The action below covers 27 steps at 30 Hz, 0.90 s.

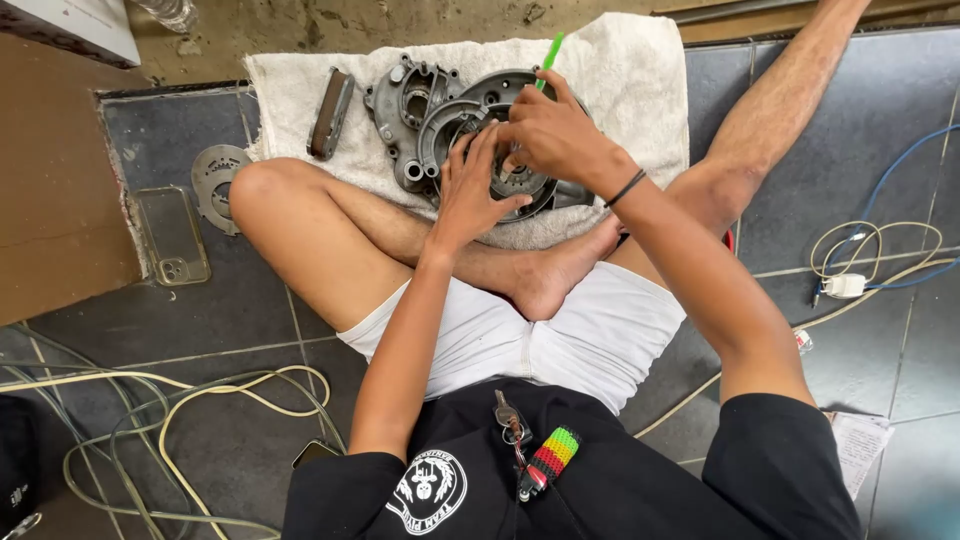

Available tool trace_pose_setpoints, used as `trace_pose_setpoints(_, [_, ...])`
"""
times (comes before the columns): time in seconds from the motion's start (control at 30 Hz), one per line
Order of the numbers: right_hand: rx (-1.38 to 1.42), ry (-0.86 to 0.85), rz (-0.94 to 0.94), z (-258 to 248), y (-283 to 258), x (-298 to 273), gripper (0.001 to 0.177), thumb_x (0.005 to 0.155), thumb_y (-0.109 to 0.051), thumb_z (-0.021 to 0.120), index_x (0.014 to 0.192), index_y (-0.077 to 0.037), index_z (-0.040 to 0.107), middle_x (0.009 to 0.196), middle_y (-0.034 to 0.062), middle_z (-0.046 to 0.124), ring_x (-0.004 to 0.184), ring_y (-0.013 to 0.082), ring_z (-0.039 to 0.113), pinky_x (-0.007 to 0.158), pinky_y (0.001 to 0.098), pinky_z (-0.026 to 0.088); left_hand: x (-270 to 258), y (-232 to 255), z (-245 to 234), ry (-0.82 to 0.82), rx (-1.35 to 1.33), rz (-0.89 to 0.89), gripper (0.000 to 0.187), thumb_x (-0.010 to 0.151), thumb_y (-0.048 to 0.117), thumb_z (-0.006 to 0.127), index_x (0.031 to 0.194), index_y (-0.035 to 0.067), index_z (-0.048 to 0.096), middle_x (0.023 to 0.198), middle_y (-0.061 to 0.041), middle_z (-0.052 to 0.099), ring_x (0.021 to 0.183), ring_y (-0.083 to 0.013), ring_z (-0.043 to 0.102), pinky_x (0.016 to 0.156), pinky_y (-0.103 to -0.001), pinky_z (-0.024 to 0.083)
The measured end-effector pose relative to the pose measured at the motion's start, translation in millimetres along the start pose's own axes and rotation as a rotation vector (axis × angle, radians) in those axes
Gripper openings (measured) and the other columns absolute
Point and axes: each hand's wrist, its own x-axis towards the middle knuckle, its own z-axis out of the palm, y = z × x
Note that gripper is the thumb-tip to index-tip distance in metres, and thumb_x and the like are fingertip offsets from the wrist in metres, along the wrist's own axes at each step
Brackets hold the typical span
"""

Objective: A person sits on the floor cleaning and inspecting motorcycle engine components, including the clutch assembly and engine casing, using a small tool.

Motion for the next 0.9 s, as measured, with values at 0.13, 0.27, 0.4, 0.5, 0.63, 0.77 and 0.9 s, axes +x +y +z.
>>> trace_pose_setpoints(0.13, [-0.062, -0.02, 0.179, 2.0, 23.0, 6.7, 0.024, 0.087, -0.045, 0.08, 0.101, -0.026, 0.079, 0.099, -0.0008, 0.075, 0.119, 0.0256, 0.058, 0.118, 0.0562, 0.013, -1.7, 6.0, -5.1, -0.004, -0.013, -0.013, 0.114, 0.072, 0.042, 0.093, 0.162, 0.02, 0.026, 0.164, 0.0, 0.041, 0.149, -0.0318, 0.03, 0.114, -0.055, 0.029])
trace_pose_setpoints(0.27, [-0.064, -0.071, 0.14, 0.3, 17.9, 5.8, 0.024, 0.086, -0.044, 0.079, 0.1, -0.024, 0.078, 0.099, -0.0013, 0.076, 0.125, 0.0262, 0.057, 0.119, 0.0604, 0.014, 3.5, 4.2, -5.5, 0.001, -0.003, 0.016, 0.115, 0.072, 0.046, 0.092, 0.162, 0.016, 0.027, 0.16, -0.004, 0.047, 0.149, -0.0318, 0.029, 0.113, -0.052, 0.028])
trace_pose_setpoints(0.4, [-0.05, -0.053, 0.177, -3.2, 22.0, -2.3, 0.025, 0.089, -0.048, 0.079, 0.095, -0.024, 0.077, 0.094, -0.0002, 0.074, 0.121, 0.025, 0.057, 0.12, 0.0568, 0.012, -0.3, 5.6, -6.0, -0.009, 0.003, 0.01, 0.114, 0.072, 0.046, 0.093, 0.161, 0.018, 0.028, 0.158, -0.006, 0.049, 0.148, -0.0326, 0.03, 0.112, -0.053, 0.028])
trace_pose_setpoints(0.5, [-0.043, -0.008, 0.096, 1.8, 8.8, -7.5, 0.021, 0.086, -0.042, 0.08, 0.094, -0.023, 0.079, 0.089, -0.0011, 0.07, 0.115, 0.0232, 0.057, 0.12, 0.0537, 0.017, -1.9, 4.5, -6.9, -0.008, 0.011, 0.017, 0.114, 0.073, 0.049, 0.091, 0.161, 0.018, 0.027, 0.156, -0.003, 0.053, 0.148, -0.0306, 0.029, 0.111, -0.051, 0.028])
trace_pose_setpoints(0.63, [0.007, 0.122, 0.17, -2.3, 25.6, -16.7, 0.022, 0.091, -0.041, 0.081, 0.092, -0.019, 0.081, 0.078, 0.0005, 0.064, 0.108, 0.0261, 0.054, 0.117, 0.0522, 0.017, -2.0, 9.4, -11.7, -0.002, -0.013, 0.007, 0.113, 0.071, 0.043, 0.093, 0.161, 0.022, 0.027, 0.156, 0.001, 0.055, 0.148, -0.0311, 0.03, 0.112, -0.051, 0.027])
trace_pose_setpoints(0.77, [-0.015, 0.069, 0.209, -3.9, 26.9, -34.6, 0.02, 0.087, -0.041, 0.081, 0.091, -0.021, 0.079, 0.082, -0.0005, 0.068, 0.11, 0.0241, 0.055, 0.119, 0.0532, 0.018, -2.9, 10.3, -7.7, 0.006, 0.03, 0.035, 0.112, 0.07, 0.047, 0.093, 0.16, 0.024, 0.029, 0.151, -0.001, 0.06, 0.148, -0.0308, 0.03, 0.114, -0.052, 0.026])
trace_pose_setpoints(0.9, [0.025, 0.012, 0.238, -4.0, 8.1, -43.7, 0.022, 0.087, -0.043, 0.079, 0.091, -0.022, 0.081, 0.078, 0.0005, 0.064, 0.108, 0.0249, 0.055, 0.119, 0.0535, 0.018, -5.1, 11.6, -7.5, 0.042, 0.064, 0.048, 0.114, 0.07, 0.049, 0.094, 0.16, 0.023, 0.029, 0.153, 0.001, 0.057, 0.147, -0.0287, 0.034, 0.116, -0.049, 0.025])
